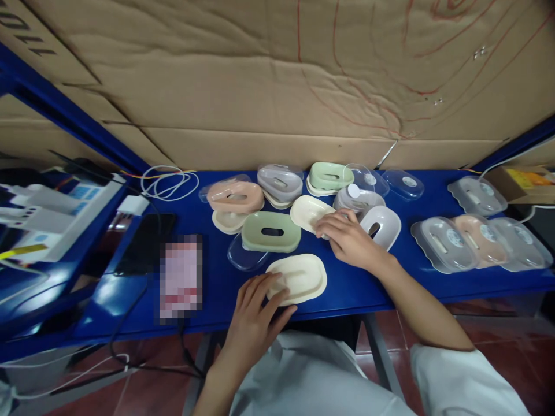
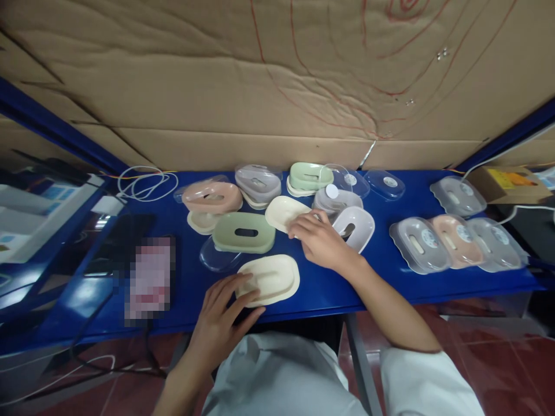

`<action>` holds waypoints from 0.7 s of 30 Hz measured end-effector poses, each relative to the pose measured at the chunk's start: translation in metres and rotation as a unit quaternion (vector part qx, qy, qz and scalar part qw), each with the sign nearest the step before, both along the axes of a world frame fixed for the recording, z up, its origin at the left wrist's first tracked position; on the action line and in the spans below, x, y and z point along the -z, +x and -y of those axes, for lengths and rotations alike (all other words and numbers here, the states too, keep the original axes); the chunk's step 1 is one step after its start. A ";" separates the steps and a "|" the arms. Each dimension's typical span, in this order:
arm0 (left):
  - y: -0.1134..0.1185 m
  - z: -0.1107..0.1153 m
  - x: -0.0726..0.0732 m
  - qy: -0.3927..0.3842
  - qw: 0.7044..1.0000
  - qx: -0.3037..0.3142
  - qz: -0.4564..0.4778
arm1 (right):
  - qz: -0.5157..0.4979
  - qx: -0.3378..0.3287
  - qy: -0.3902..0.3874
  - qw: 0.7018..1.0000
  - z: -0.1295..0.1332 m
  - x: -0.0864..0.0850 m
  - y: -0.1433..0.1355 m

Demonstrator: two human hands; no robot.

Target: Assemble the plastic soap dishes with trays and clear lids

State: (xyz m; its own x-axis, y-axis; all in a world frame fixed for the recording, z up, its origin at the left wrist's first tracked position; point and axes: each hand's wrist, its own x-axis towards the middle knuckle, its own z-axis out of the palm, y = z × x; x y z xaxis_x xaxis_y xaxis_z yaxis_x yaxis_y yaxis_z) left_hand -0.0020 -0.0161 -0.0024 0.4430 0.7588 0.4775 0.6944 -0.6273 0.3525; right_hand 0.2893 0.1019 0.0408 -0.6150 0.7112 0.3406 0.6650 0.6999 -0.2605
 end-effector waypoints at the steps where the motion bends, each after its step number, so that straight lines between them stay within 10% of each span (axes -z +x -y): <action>1: 0.000 -0.001 -0.001 0.001 1.000 0.004 0.000 | 0.001 0.006 0.019 1.000 0.000 -0.001 0.000; 10: -0.012 0.000 -0.005 -0.031 0.999 0.004 0.018 | 0.051 -0.079 0.004 0.996 0.022 0.009 -0.052; 21: -0.013 -0.003 0.007 0.005 0.999 -0.042 0.006 | -0.072 -0.038 0.055 0.995 0.020 0.000 -0.035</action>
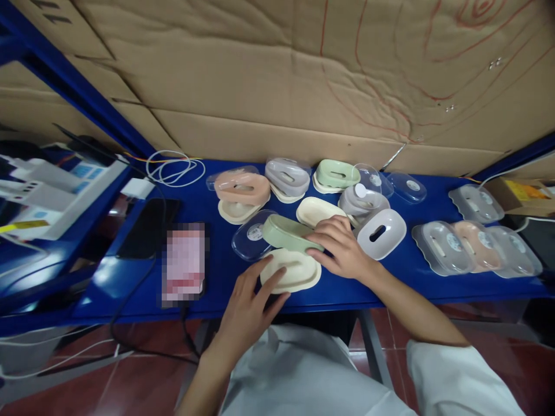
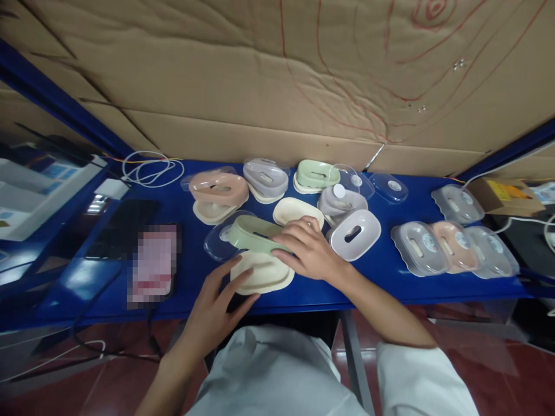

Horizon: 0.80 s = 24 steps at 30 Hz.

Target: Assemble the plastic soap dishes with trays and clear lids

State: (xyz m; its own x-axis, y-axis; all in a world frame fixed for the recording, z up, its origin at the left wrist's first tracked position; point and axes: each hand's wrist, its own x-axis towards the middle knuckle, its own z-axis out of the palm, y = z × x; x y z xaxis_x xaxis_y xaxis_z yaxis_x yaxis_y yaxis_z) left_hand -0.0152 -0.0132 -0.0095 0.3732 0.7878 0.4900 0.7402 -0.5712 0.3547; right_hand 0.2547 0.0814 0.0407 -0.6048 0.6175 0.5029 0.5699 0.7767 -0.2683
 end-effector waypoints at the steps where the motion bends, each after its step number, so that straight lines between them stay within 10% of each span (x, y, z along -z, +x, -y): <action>1: 0.000 -0.001 0.002 0.006 1.000 -0.011 0.003 | -0.007 -0.007 -0.008 1.000 0.001 -0.002 0.000; 12: -0.001 -0.006 0.003 -0.003 1.000 0.000 0.017 | 0.084 -0.177 0.001 0.981 0.023 0.004 -0.022; 24: -0.002 -0.007 -0.001 -0.007 0.999 0.035 0.025 | 0.175 -0.183 0.107 0.961 0.026 0.017 -0.028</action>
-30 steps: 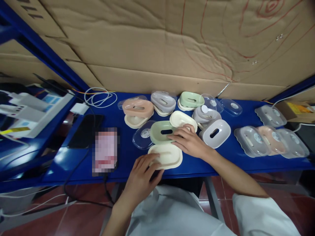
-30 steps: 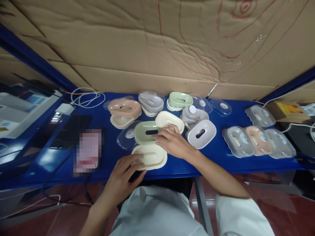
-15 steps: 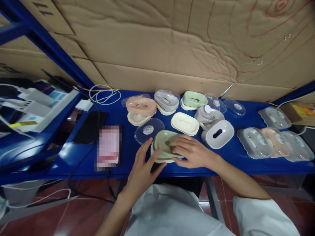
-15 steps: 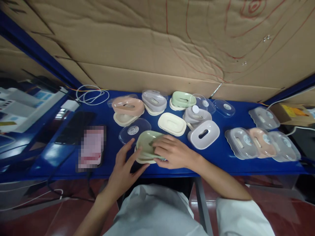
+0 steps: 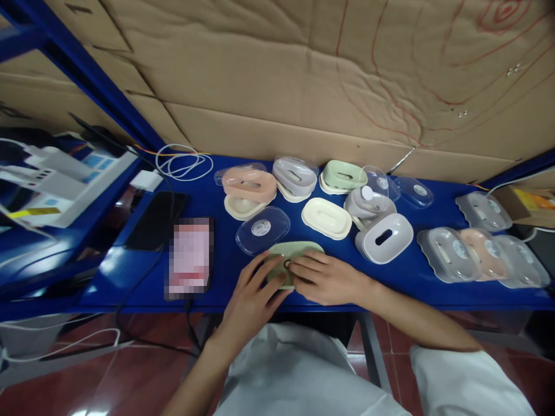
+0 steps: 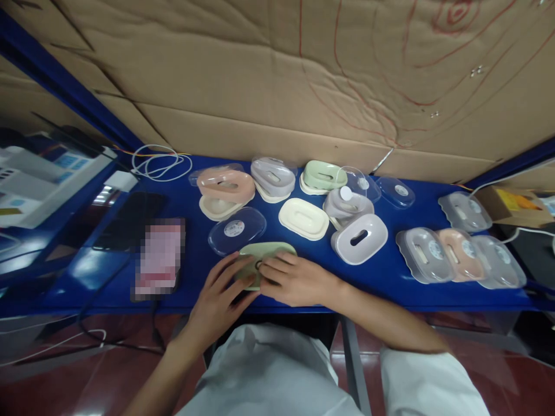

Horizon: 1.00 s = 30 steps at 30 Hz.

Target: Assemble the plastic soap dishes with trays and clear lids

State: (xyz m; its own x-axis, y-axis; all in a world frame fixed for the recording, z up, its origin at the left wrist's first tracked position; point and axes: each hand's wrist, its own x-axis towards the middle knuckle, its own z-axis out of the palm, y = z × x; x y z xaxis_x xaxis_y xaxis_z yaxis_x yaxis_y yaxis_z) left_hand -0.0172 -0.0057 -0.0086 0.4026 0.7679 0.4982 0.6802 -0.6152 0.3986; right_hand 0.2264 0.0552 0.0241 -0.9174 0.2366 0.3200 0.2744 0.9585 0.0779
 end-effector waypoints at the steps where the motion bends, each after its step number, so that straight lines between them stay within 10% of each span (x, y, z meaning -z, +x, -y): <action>1: -0.001 0.001 -0.001 -0.004 1.000 0.007 0.003 | -0.005 -0.001 -0.007 1.000 0.000 0.000 0.000; 16: -0.015 -0.040 -0.009 -0.068 0.979 -0.193 0.022 | -0.113 0.097 -0.102 0.984 -0.017 -0.015 0.028; 24: -0.002 -0.021 -0.034 -0.098 0.992 0.067 0.051 | -0.048 0.115 -0.136 0.983 -0.014 -0.030 0.035; 30: 0.001 -0.014 -0.019 -0.120 0.990 0.061 0.051 | 0.037 0.118 -0.155 0.980 0.002 -0.016 0.023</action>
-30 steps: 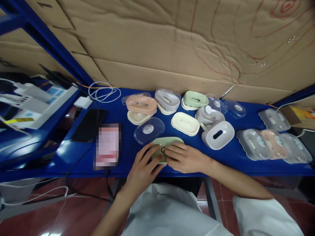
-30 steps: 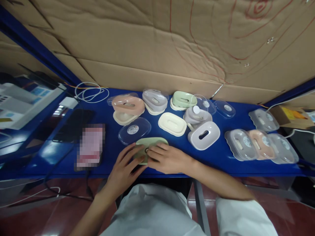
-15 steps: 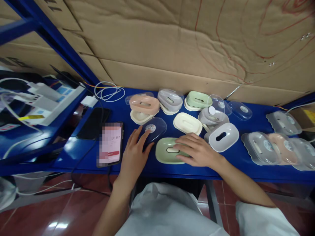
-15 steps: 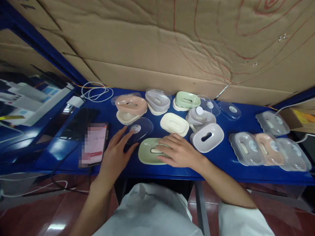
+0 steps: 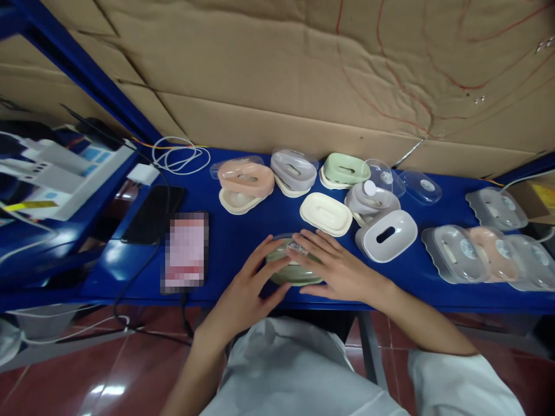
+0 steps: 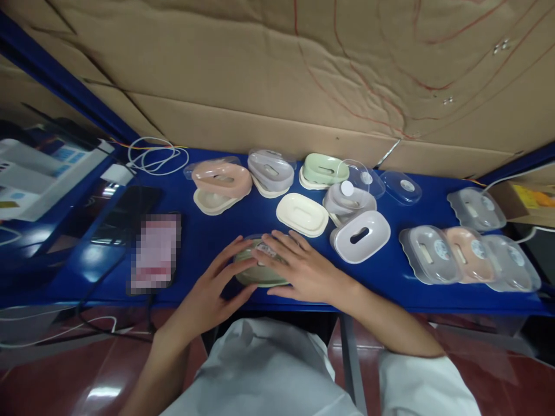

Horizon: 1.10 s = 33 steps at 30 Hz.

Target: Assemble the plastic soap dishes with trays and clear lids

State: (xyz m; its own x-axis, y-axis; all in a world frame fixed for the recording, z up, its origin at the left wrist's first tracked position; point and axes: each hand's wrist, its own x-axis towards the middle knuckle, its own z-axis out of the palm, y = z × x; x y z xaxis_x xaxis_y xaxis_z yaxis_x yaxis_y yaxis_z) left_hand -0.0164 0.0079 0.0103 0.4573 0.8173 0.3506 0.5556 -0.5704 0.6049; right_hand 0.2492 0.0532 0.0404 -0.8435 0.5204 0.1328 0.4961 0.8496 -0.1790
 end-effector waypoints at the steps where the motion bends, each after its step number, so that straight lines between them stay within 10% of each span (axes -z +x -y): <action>1: -0.001 0.002 0.004 0.011 1.000 -0.004 0.003 | 0.002 -0.004 0.011 1.000 0.002 0.003 -0.002; 13: -0.006 0.009 0.020 0.098 0.995 -0.036 0.001 | 0.017 -0.018 0.105 0.994 0.010 0.012 -0.016; 33: 0.005 0.009 0.015 -0.016 0.995 -0.097 -0.006 | -0.022 0.021 0.087 0.996 -0.008 0.020 -0.005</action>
